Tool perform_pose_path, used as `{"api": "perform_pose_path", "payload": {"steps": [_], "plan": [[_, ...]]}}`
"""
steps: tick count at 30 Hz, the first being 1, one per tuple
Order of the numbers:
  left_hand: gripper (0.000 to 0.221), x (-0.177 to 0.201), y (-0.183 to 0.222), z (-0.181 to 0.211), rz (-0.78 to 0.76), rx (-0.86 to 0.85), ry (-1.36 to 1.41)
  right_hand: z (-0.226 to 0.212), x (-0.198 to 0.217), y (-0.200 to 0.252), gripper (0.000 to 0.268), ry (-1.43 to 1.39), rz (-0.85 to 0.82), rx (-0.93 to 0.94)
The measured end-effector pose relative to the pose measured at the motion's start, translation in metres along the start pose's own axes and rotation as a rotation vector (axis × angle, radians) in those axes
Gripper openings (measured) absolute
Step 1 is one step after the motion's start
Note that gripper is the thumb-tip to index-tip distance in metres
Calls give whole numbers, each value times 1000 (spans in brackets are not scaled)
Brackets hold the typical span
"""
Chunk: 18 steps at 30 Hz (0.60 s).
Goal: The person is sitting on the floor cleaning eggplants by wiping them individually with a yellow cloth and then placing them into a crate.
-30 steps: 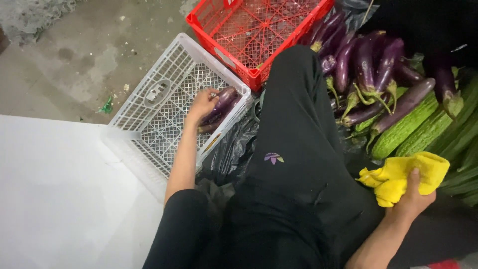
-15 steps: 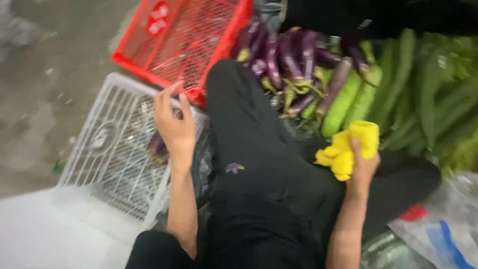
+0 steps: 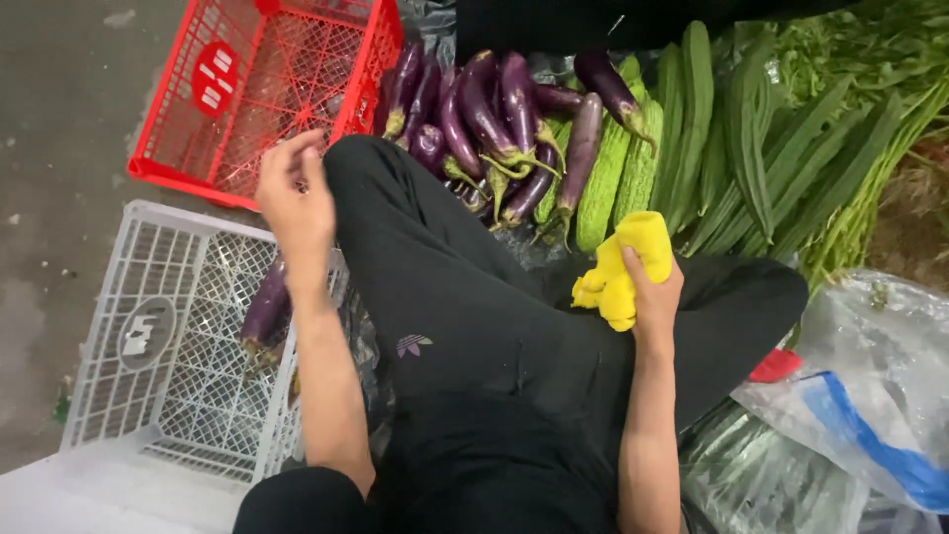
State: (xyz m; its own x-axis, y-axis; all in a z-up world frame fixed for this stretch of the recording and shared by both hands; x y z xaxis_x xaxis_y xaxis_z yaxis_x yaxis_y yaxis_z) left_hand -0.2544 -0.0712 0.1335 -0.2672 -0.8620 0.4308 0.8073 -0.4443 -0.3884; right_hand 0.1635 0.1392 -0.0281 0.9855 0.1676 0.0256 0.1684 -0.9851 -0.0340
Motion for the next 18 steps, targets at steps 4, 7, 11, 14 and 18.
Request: {"api": "perform_pose_path", "payload": {"steps": [4, 7, 11, 14, 18], "plan": [[34, 1, 11, -42, -159, 156, 265, -9, -2, 2, 38, 3, -8, -20], [43, -12, 30, -50, -289, 308, 549, -16, -5, 3, 39, -2, -18, -58], [37, -31, 45, -90, -295, 408, 494, -16, 0, 6, 38, 29, -21, -110], [33, -34, 47, -104, -274, 357, 452, -13, 13, 15, 39, 44, -34, -144], [25, -37, 41, -113, -246, 252, 369, 9, 31, 15, 39, 40, -1, -177]]}}
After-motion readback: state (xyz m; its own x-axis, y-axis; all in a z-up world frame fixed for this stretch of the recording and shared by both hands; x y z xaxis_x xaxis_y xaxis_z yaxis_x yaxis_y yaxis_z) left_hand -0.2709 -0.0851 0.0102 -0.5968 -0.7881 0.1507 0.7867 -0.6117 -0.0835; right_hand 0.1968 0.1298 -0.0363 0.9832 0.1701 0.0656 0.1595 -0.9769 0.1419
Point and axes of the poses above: each hand's wrist, its own y-axis away from the middle knuckle, its own x-axis out of the back of the hand, z = x × y, the point moved 6 cm from there along -y, towards the middle knuckle, and after that the axes turned 10 degrees about x, right-handed, at the moved point
